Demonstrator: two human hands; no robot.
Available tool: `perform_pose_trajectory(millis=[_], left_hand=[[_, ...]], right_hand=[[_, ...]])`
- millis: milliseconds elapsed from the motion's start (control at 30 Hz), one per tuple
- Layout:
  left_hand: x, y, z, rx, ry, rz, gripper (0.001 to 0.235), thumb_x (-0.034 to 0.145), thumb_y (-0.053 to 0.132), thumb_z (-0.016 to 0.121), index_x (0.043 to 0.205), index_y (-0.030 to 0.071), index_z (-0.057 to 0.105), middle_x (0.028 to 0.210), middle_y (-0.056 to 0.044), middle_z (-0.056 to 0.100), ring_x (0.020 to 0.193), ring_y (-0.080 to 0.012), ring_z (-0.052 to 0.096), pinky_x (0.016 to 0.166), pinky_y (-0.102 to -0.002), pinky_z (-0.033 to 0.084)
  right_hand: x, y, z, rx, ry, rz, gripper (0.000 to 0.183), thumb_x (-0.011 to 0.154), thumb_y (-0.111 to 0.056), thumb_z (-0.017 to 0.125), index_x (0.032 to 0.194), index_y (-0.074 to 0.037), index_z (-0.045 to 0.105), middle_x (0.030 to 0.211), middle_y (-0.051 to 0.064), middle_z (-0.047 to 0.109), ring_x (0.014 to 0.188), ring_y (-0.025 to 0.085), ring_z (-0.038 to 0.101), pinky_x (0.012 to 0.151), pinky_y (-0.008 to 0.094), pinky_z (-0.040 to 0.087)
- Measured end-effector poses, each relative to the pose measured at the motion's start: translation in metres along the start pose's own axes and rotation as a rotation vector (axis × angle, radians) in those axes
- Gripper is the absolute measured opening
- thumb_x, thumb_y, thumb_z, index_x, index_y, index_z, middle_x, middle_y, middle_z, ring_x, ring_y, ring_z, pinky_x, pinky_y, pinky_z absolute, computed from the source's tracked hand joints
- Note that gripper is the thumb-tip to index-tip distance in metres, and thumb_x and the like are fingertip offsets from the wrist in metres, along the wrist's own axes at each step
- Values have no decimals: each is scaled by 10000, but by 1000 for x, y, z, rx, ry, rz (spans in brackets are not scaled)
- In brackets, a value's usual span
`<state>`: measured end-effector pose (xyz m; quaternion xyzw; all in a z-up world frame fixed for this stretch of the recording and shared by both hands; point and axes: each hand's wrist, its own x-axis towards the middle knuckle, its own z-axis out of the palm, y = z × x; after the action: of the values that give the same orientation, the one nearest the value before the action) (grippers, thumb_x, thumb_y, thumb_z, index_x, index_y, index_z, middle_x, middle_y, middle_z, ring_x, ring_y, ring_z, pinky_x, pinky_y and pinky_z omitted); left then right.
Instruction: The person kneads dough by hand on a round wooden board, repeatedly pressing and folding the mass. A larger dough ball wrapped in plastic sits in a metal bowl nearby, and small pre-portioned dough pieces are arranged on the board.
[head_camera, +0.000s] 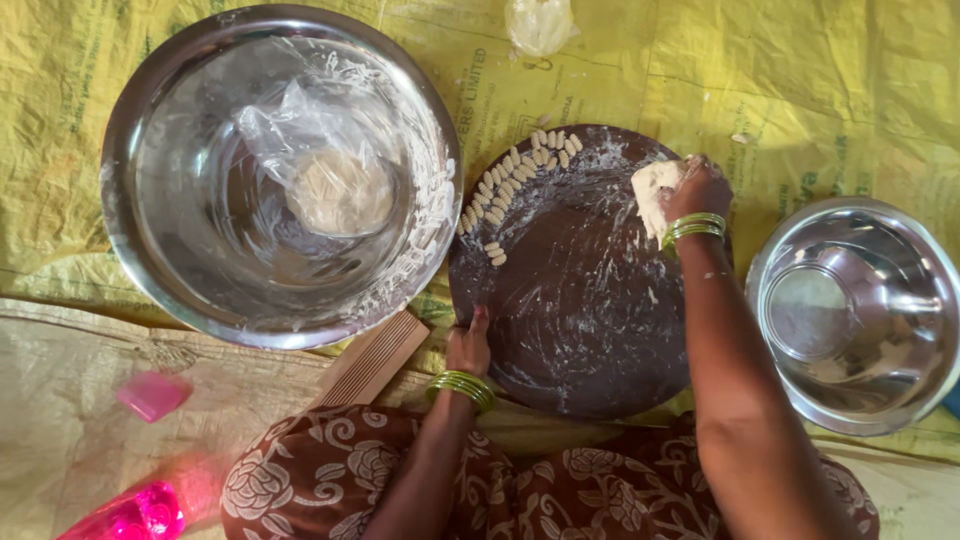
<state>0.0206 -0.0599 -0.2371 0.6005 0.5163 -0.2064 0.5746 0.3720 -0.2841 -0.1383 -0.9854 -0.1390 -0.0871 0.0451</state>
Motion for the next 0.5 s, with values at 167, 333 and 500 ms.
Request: perform_pose_trajectory(millis=[167,333,500], left_hand=[[-42,33,-14,-47,32,-28,1186,857,892,247,1250,-157,636,1210,-414,660,1184,-482,668,1019,-567,515],[-59,53,-26,-361,-81,106,1109,790,879,89,1569,114,280,1637,-180,248,1499,-382,269,1192,-587,249],[-19,41,-31,-558,-164,65,1039,802,837,-3,1642,225,11,1711,-102,6,1561,-372,59,1223,-613,131]], right_hand=[[-44,-72,9,-97,-304,135,638,819,-421,872,1304,-87,629,1107,161,726,945,288,699,786,421,595],[-120,-154,-23,-67,-289,-269,583,804,-366,784,1320,-135,639,1114,102,753,858,221,715,831,405,583],[-209,-199,-64,-152,-799,-541,430,924,-300,654,1326,-148,648,1010,70,795,736,180,712,927,396,559]])
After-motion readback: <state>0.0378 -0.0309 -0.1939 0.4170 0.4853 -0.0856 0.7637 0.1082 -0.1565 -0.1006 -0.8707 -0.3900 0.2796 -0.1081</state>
